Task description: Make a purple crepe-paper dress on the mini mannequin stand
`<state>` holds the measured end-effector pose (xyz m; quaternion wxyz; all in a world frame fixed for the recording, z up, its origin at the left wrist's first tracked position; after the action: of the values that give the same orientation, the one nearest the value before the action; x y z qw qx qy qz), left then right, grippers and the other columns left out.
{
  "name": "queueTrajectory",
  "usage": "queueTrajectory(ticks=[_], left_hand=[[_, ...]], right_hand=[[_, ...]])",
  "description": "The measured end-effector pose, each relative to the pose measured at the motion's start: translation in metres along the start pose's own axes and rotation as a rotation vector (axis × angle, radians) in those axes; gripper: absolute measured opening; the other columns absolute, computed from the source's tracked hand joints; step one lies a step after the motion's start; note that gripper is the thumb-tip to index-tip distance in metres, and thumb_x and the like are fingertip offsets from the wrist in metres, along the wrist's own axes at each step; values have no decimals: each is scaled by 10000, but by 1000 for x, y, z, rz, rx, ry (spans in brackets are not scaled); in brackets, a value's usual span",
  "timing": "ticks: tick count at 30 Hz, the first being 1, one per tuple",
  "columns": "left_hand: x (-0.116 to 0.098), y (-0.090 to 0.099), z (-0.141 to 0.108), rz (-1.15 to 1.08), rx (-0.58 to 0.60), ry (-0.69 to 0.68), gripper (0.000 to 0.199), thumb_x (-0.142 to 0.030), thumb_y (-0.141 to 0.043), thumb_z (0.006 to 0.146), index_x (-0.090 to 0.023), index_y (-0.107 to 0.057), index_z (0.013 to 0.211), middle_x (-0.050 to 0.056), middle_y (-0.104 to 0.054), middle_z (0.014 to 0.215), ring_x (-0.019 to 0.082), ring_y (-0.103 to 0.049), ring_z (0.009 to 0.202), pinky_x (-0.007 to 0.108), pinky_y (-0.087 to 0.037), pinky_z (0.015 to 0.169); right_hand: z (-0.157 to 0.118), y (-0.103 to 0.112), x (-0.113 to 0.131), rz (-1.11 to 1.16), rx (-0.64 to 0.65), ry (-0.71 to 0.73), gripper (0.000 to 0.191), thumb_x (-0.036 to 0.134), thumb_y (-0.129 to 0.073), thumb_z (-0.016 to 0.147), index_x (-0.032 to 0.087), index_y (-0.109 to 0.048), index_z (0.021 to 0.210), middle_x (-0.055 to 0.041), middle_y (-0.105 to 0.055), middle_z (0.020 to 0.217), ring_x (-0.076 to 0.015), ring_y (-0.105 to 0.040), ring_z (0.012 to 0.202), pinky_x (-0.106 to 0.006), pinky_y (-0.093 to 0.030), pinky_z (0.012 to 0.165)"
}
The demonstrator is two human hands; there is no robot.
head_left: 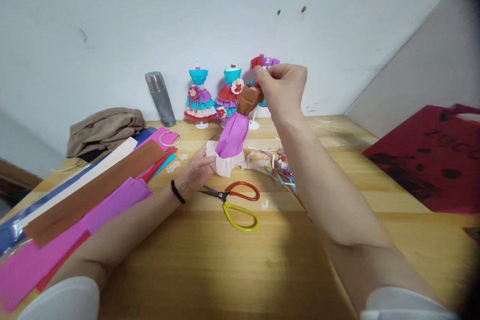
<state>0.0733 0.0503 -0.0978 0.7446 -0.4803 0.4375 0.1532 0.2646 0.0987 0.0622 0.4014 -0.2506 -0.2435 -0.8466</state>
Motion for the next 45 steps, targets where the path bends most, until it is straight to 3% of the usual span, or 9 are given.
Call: queueTrajectory(ticks=[3,11,15,21,26,33,39,45], left_hand=[[3,5,1,14,-39,-45,607,-160,-780,714,-203,-587,1288,103,-709,1241,281,-591,1278,428,-421,1094],[6,15,4,17,-135,-61,619,-177,-819,676,-198,-593,1252,109,-699,1251,292,-603,1255,416,-442,1061],[5,14,4,12,-134,-39,579,-187,-791,708,-198,-595,1253,107,-698,1250,282,-625,1219,406,-464,1026],[0,8,2,-31,-82,-47,455,-244,-747,784,-195,-614,1216,105,-689,1261,276,-611,1237,417,-447,1060],[1,11,2,10,-132,-71,514,-213,-806,734,-186,-604,1206,108,-702,1218,291,-609,1238,425,-448,1052],[4,18,5,38,-184,-71,557,-213,-838,680,-184,-606,1186,112,-714,1184,294,-625,1216,415,-460,1031],[6,18,5,10,-148,-25,482,-249,-802,722,-182,-618,1162,117,-704,1201,284,-612,1226,408,-466,1024],[7,20,1,4,-171,23,507,-227,-803,718,-201,-595,1180,104,-695,1220,244,-631,1186,376,-472,1013]], right_hand=[[-2,-1,-6,-6,-82,-53,416,449,-596,915,219,-585,569,-6,-553,545,-221,-633,682,-388,-525,713],[-4,-6,-10,-71,-76,-11,413,475,-585,924,217,-620,603,-27,-601,571,-249,-673,725,-406,-539,726],[-6,-7,-12,-92,-68,45,391,474,-561,942,232,-652,650,-21,-615,589,-252,-676,753,-403,-541,722],[-4,-5,-11,-117,-99,-41,475,528,-567,926,210,-579,573,-18,-561,541,-205,-626,620,-376,-499,620],[-1,-10,-23,-135,-44,-3,424,526,-518,961,233,-648,683,-35,-609,617,-250,-662,738,-397,-508,660],[2,-15,-35,-113,-61,61,420,530,-529,957,248,-657,673,-13,-572,558,-237,-653,700,-374,-514,621],[6,-16,-28,-107,-45,-2,450,541,-527,953,231,-621,641,-12,-564,563,-209,-631,683,-368,-507,648],[6,-14,-10,-94,-112,-25,462,521,-582,913,225,-578,558,14,-527,500,-153,-561,560,-337,-497,613]])
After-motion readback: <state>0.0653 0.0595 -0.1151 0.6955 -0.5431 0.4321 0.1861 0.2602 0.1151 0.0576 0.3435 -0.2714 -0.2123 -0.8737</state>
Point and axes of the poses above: each hand's wrist, its own z-axis towards the middle knuckle, its own y-axis out of the back of the hand, x = y × z, the point moved 4 cm from there along z, towards the middle knuckle
